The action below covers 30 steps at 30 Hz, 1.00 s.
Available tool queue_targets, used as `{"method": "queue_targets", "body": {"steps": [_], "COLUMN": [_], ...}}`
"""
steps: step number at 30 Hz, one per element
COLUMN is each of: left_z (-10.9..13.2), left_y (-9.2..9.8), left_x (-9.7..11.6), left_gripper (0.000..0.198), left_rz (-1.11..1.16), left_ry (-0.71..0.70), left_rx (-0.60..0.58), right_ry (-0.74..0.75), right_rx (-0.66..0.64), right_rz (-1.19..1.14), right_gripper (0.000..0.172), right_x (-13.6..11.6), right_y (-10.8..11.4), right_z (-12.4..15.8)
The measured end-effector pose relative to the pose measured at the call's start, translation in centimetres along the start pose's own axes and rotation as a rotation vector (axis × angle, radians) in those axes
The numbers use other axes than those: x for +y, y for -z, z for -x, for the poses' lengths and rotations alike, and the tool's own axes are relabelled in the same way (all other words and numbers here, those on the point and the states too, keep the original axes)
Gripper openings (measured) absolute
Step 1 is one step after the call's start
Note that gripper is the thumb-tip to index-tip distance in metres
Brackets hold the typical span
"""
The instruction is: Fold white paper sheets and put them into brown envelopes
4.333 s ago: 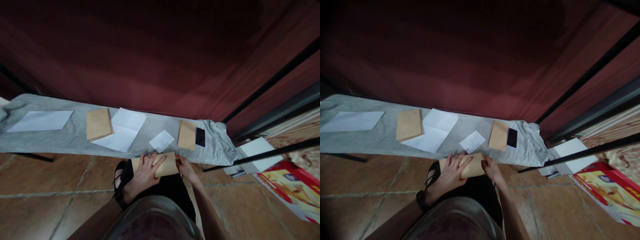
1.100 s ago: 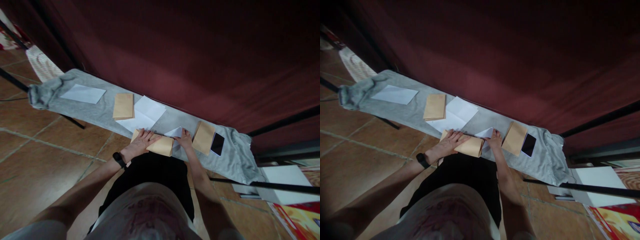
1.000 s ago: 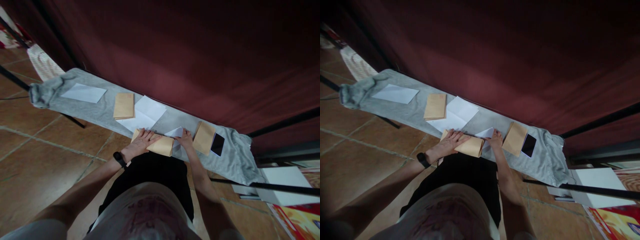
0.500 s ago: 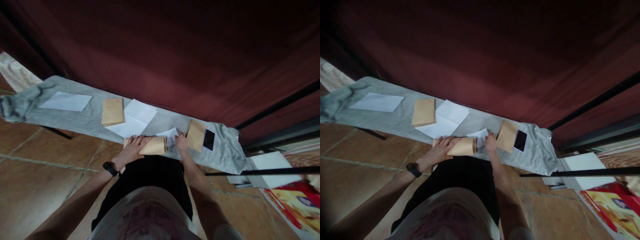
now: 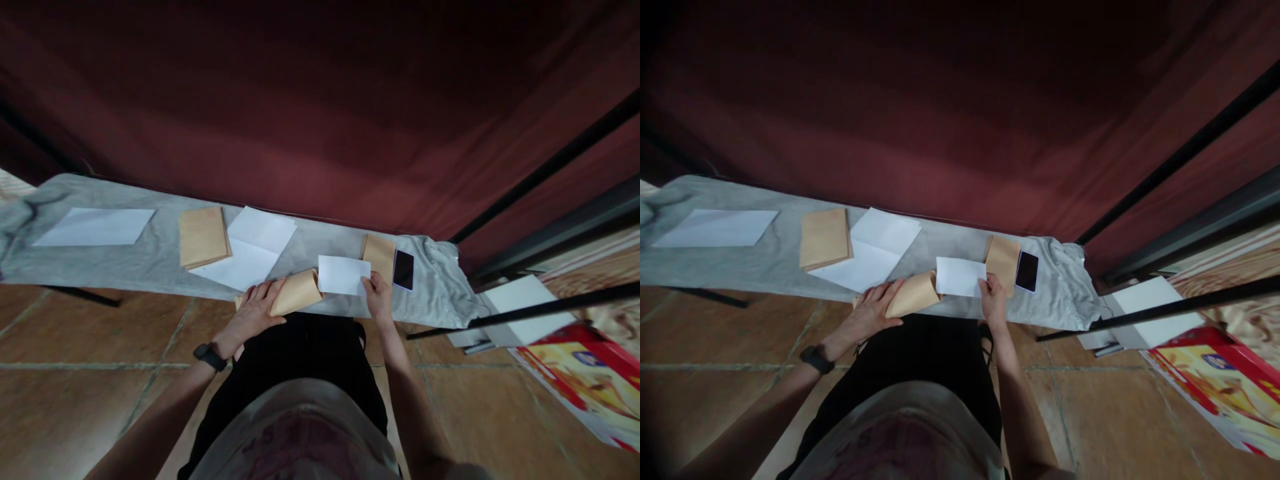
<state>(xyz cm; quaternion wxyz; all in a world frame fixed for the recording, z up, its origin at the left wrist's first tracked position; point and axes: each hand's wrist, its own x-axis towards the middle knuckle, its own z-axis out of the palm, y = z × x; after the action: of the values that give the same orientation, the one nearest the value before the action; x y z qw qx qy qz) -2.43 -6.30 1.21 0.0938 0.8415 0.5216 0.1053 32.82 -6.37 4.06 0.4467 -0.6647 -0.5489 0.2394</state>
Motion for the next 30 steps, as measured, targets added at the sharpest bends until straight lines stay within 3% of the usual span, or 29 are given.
{"method": "queue_targets", "body": {"steps": [9, 13, 23, 30], "left_z": [0.2, 0.2, -1.7, -2.9], "left_y": [-0.5, -0.6, 0.0, -0.4], "left_x": [0.3, 0.5, 3.6, 4.7], "left_gripper": [0.11, 0.111, 0.115, 0.116], "left_rz": [0.037, 0.046, 0.092, 0.106], "left_ry": [0.005, -0.043, -0.139, -0.209], "left_rx": [-0.021, -0.028, -0.018, -0.024], "right_ry": [-0.051, -0.064, 0.021, -0.071], "right_rx": [-0.28, -0.361, -0.259, -0.303], "right_rz": [0.343, 0.329, 0.089, 0.079], "right_gripper": [0.019, 0.023, 0.024, 0.023], "right_x": [0.2, 0.1, -0.2, -0.2], "right_y": [1.0, 1.1, -3.9, -5.7], "right_z": [0.4, 0.2, 2.6, 3.2]}}
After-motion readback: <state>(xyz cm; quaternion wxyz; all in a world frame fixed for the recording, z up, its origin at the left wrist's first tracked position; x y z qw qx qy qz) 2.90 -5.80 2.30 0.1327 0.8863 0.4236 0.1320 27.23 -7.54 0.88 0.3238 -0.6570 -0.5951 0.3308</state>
